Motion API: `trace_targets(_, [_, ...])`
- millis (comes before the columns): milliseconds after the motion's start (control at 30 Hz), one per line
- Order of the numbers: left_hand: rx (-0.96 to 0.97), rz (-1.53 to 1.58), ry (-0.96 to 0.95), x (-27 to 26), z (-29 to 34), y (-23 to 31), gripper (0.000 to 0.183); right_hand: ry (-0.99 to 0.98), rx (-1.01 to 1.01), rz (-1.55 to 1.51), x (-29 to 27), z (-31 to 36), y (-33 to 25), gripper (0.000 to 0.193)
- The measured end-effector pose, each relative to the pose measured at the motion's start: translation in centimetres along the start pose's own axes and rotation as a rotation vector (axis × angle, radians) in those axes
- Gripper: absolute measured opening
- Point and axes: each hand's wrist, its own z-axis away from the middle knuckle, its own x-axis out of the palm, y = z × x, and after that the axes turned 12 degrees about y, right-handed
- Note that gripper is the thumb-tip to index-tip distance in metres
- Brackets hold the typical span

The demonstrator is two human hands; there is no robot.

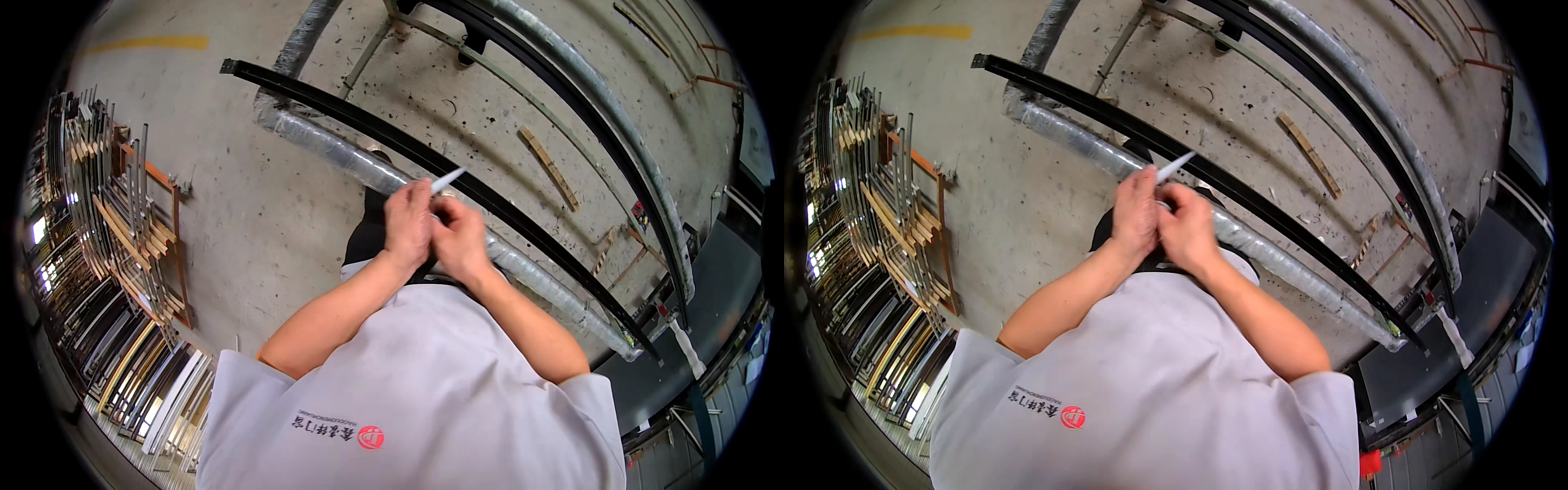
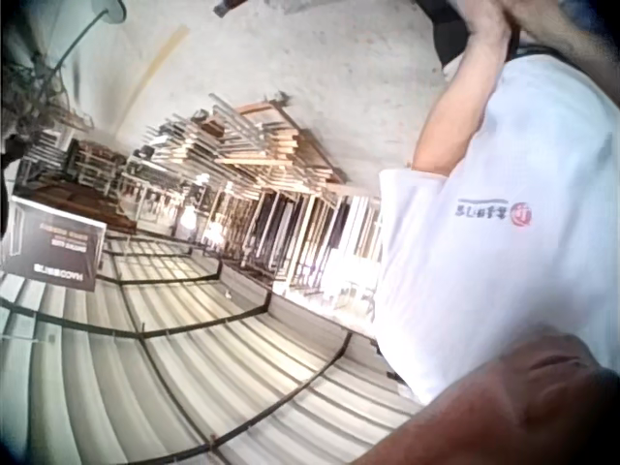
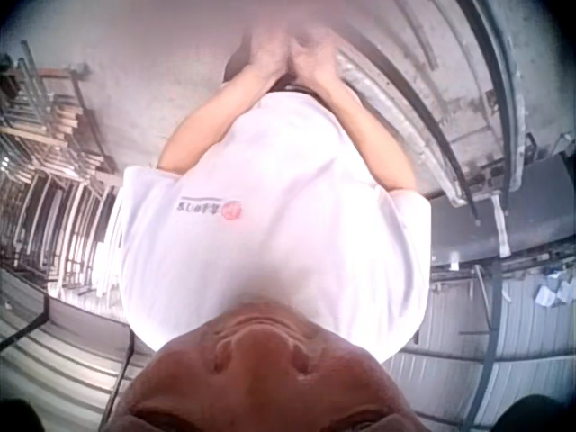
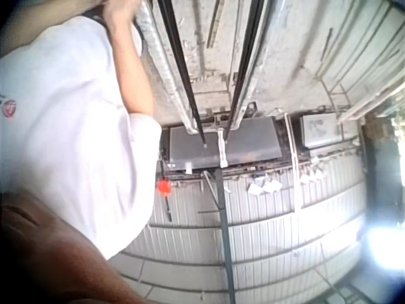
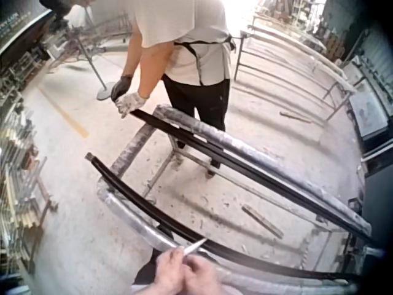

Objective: The person wipes down several long black metal frames using a white cloth and a small bottle of liquid, cleaning the surfaces and edges one at a time while another person assists by holding the frames.

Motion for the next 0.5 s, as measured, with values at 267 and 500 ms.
trace_targets(267, [0.574,-0.591,0.094,-3.8,0.7,1.4,0.028,-0.047,0.541,-0.61,2.1,0.1,-0.1,0.029])
trace_targets(500, [0.779,-0.851,-0.558,-6.2,-1.9,0.8,0.018,0.102,0.306,-0.407,-0.1,-2.4,0.1,0.019])
